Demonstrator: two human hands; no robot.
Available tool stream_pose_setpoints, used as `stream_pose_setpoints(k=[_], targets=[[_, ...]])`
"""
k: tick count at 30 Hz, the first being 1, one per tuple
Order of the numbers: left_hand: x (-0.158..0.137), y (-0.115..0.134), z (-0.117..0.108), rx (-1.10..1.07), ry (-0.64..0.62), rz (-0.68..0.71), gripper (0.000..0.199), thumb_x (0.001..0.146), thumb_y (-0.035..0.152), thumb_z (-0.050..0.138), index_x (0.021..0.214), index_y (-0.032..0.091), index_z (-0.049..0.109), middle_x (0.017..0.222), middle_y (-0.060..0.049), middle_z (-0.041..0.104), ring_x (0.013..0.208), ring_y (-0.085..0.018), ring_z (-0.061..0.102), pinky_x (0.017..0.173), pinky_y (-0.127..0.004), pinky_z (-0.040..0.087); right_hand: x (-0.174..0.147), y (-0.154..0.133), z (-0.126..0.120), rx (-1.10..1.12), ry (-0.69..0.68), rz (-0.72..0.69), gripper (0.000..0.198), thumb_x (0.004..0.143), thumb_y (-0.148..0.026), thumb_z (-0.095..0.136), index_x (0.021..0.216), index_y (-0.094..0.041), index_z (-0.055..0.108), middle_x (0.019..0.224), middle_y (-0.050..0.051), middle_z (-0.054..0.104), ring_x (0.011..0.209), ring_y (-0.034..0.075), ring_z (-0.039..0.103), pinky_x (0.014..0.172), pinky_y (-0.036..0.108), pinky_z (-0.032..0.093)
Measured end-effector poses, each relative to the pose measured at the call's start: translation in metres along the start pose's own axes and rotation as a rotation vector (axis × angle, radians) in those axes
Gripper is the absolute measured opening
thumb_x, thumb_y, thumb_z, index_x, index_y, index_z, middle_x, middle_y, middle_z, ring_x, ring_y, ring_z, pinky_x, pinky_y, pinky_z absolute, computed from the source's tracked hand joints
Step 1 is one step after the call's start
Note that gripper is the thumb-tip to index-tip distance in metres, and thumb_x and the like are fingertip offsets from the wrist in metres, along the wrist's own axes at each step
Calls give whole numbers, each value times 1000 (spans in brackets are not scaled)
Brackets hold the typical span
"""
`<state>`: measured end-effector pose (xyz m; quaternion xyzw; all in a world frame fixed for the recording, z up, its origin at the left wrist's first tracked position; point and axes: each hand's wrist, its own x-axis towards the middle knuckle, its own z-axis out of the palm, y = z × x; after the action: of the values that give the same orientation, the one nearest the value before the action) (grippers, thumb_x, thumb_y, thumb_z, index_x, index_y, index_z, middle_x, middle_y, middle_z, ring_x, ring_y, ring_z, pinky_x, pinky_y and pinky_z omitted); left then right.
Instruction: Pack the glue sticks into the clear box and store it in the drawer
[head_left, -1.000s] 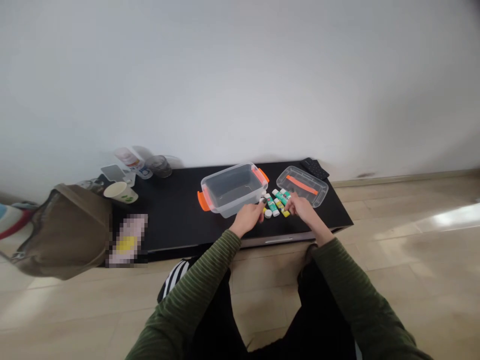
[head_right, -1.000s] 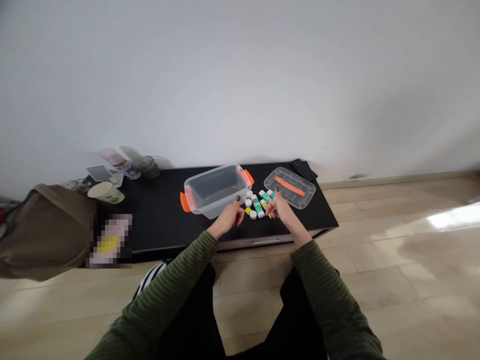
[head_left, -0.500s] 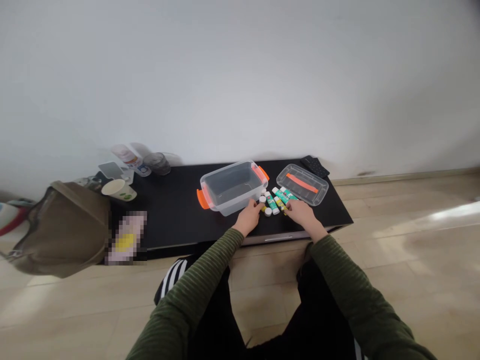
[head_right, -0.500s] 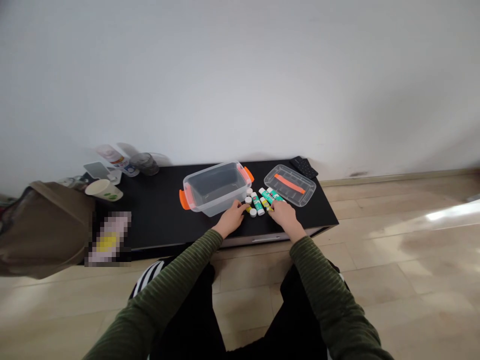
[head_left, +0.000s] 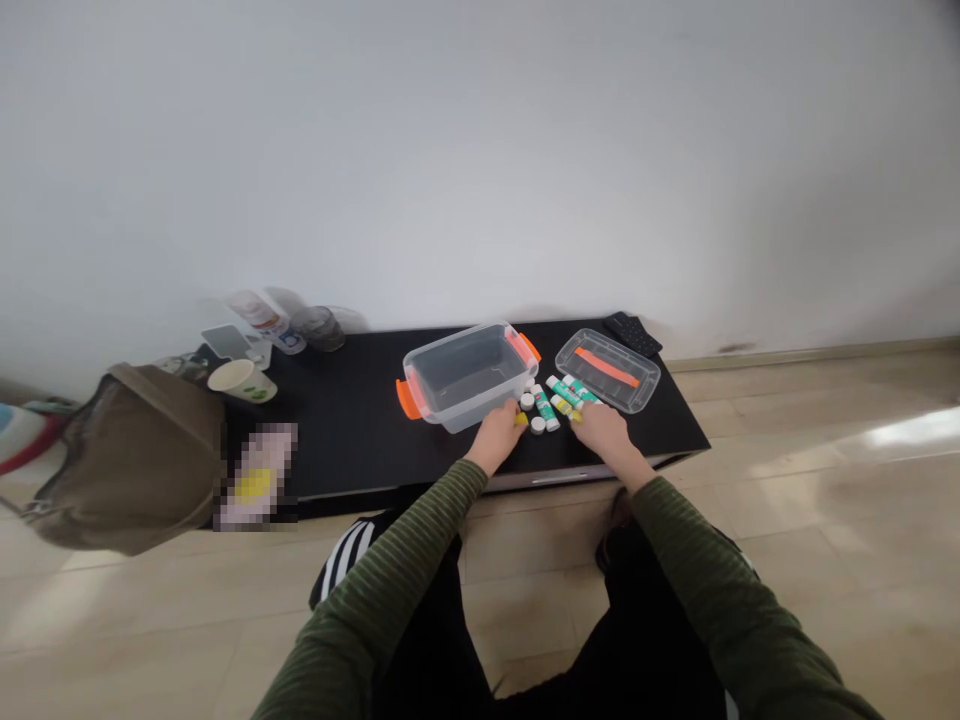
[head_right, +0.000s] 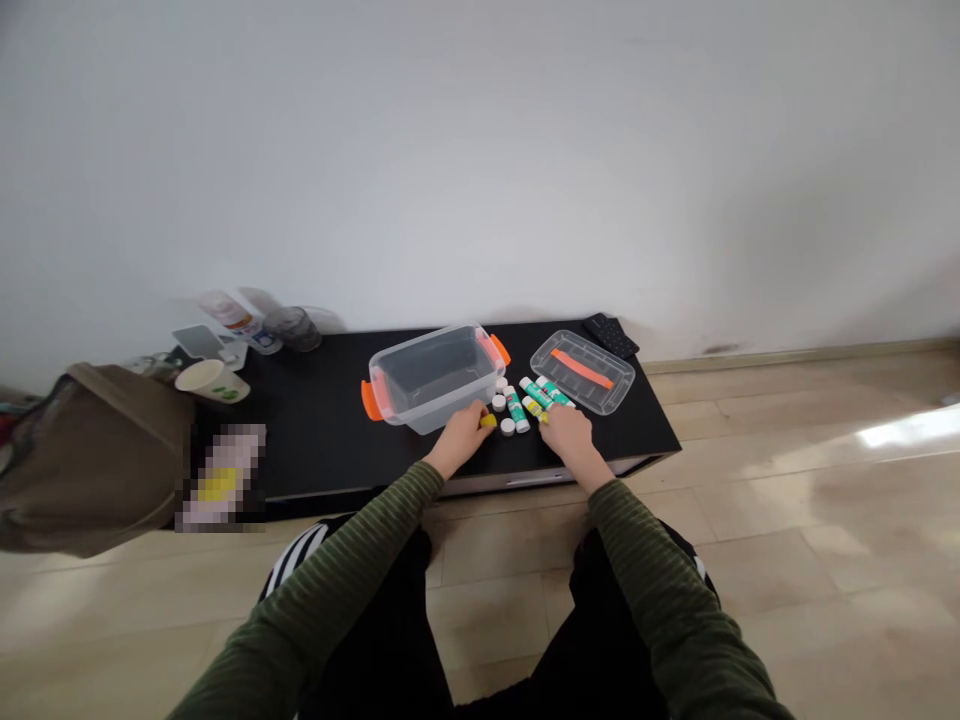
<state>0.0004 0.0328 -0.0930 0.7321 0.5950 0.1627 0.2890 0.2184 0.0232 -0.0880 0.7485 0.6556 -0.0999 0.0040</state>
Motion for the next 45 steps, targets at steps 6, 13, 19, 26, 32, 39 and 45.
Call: stream_pose_setpoints(k=[6, 13, 19, 26, 32, 39, 45], targets=[[9, -5, 1, -729, -20, 9, 24, 77, 18, 73, 98, 15, 63, 91, -5, 72, 71, -14, 67, 72, -32, 58, -18, 10, -16, 385, 61, -177, 24, 92, -37, 58, 106, -21, 69, 100, 8, 75, 91, 23, 71, 82, 31, 50], [10, -4, 0, -930, -36, 36, 33, 72, 17, 79, 103, 11, 69, 95, -6, 74, 75, -13, 68, 73, -30, 59, -26, 7, -23, 596, 71, -371, 20, 85, -30, 64, 102, -22, 72, 97, 4, 76, 86, 21, 69, 84, 32, 52], [8, -7, -4, -905, -69, 68, 38, 71, 14, 77, 110, 12, 74, 90, -5, 76, 69, -12, 66, 67, -25, 56, -17, 17, -20, 698, 241, -469, 24, 82, -26, 67, 104, -22, 75, 102, 7, 75, 85, 22, 67, 80, 34, 53], [4, -14, -3, -816, -109, 114, 40, 73, 14, 73, 113, 13, 75, 78, -3, 73, 64, -13, 65, 68, -27, 56, -17, 21, -19, 734, 239, -548, 24, 86, -28, 67, 107, -24, 77, 103, 6, 73, 85, 21, 67, 76, 33, 53], [3, -15, -2, -715, -76, 180, 38, 73, 14, 71, 111, 15, 76, 83, -4, 72, 66, -13, 64, 65, -26, 54, -19, 18, -18, 683, 198, -568, 25, 87, -27, 67, 109, -25, 78, 100, 6, 73, 81, 19, 66, 78, 32, 52], [-3, -6, -16, -496, -20, 328, 34, 77, 12, 69, 108, 21, 78, 90, -3, 68, 73, -13, 59, 70, -25, 49, -21, 20, -17, 660, 120, -519, 25, 84, -26, 68, 106, -26, 80, 93, 4, 74, 75, 18, 64, 77, 31, 51], [-8, 3, -20, -368, -41, 414, 32, 80, 10, 67, 107, 21, 78, 88, -2, 66, 74, -13, 59, 72, -25, 47, -23, 21, -17, 578, 13, -444, 27, 78, -23, 73, 104, -24, 80, 90, 3, 77, 73, 17, 65, 73, 28, 49]])
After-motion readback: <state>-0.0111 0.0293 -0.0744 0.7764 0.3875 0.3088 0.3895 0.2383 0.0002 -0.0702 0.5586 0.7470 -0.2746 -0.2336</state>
